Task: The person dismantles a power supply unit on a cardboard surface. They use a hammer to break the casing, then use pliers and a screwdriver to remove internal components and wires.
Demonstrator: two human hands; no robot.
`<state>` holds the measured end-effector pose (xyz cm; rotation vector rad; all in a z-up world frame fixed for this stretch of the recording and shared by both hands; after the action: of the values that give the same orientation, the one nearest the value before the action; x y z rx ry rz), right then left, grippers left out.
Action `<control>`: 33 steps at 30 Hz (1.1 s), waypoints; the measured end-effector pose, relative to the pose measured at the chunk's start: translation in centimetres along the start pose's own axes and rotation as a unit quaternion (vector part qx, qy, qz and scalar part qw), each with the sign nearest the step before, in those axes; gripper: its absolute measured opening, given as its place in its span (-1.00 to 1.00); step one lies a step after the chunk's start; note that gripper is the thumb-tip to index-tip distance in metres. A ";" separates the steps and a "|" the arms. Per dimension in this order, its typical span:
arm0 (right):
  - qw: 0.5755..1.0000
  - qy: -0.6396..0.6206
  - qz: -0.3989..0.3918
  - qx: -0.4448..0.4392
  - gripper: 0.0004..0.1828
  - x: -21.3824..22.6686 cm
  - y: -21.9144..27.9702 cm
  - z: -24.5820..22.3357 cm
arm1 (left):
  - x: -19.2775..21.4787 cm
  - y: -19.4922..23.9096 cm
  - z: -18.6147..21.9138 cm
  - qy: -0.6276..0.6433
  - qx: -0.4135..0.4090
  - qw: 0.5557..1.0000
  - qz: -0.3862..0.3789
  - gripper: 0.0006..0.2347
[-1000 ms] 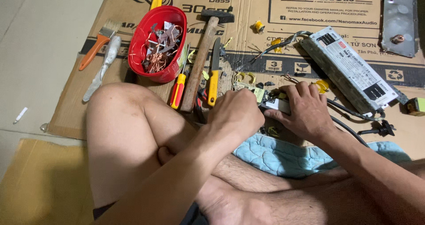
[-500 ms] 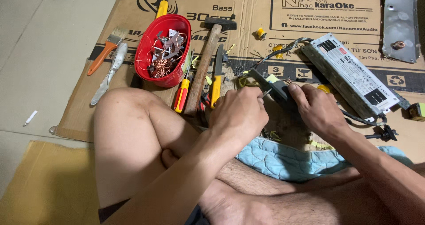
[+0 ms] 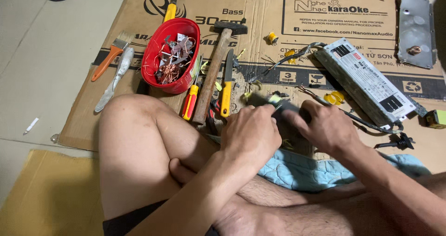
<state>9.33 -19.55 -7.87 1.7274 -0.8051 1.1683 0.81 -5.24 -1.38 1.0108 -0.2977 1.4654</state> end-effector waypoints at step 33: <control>0.997 0.054 0.040 0.029 -0.62 -5.8 0.3 -2.0 | -4.5 1.1 -0.1 -0.074 0.023 0.997 -0.024 -0.59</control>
<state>6.25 -17.63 -12.88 1.6768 -0.7877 1.3389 -0.90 -8.42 -4.32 1.1593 -0.3449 1.3608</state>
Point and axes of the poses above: each hand's wrist, its own y-axis away from the middle knuckle, its own x-axis out of the back of the hand, z = x × y, the point moved 8 cm from there along -y, towards the middle knuckle, and after that the axes turned 4 degrees about x, right-handed, at the moved point
